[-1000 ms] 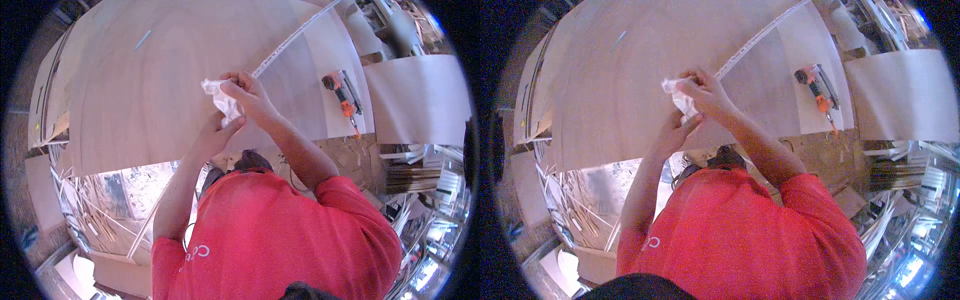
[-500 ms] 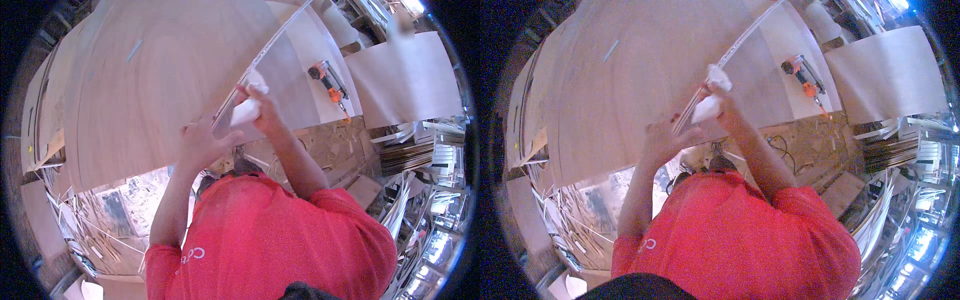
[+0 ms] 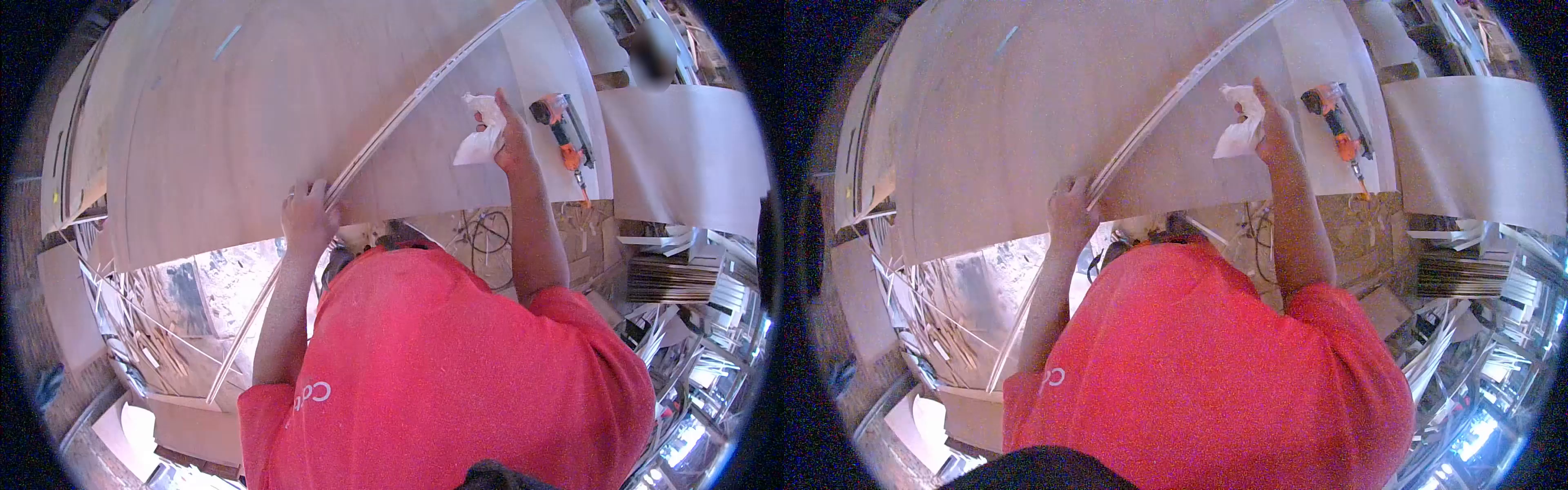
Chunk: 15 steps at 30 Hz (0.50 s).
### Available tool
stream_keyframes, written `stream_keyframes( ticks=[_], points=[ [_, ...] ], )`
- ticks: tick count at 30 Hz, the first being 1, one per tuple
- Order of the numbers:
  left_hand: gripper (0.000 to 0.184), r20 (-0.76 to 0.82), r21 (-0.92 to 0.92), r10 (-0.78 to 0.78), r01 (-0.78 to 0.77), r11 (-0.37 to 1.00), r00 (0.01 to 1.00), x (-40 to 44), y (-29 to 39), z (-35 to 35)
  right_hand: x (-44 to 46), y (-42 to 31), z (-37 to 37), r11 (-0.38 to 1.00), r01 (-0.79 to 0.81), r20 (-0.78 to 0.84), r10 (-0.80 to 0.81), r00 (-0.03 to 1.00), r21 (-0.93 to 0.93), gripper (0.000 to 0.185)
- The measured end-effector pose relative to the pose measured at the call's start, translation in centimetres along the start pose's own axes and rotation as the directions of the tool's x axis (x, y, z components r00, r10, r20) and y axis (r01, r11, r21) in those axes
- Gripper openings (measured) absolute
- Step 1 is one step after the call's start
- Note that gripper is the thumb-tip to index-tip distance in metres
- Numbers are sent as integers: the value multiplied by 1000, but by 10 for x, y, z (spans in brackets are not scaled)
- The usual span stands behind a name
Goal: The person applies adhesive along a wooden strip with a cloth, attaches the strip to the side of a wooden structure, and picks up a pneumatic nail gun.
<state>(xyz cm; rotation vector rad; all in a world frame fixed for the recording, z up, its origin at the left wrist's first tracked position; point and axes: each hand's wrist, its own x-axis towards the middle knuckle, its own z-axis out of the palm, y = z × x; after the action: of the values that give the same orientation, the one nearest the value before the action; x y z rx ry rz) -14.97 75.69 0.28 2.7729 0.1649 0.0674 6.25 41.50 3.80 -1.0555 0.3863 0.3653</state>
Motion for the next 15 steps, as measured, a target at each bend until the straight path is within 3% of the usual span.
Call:
stream_keyframes(
  ticks=[3,6,8,12,15],
  points=[
    [37,42,2,-44,44,999,998,1,2,4,19,6,-2,993,-43,-58,37,998,-109,35],
    [31,90,33,-29,26,999,996,5,5,8,31,7,-4,975,-12,20,17,1000,-220,40],
    [29,13,56,18,-19,998,1000,6,9,13,38,5,-4,973,-3,133,35,991,-231,42],
    [25,8,77,10,-11,997,1000,26,22,17,34,-7,15,958,91,148,-52,988,-273,44],
    [25,144,146,-56,34,989,988,44,29,21,56,-14,-3,939,93,185,-32,982,-331,44]
  ],
)
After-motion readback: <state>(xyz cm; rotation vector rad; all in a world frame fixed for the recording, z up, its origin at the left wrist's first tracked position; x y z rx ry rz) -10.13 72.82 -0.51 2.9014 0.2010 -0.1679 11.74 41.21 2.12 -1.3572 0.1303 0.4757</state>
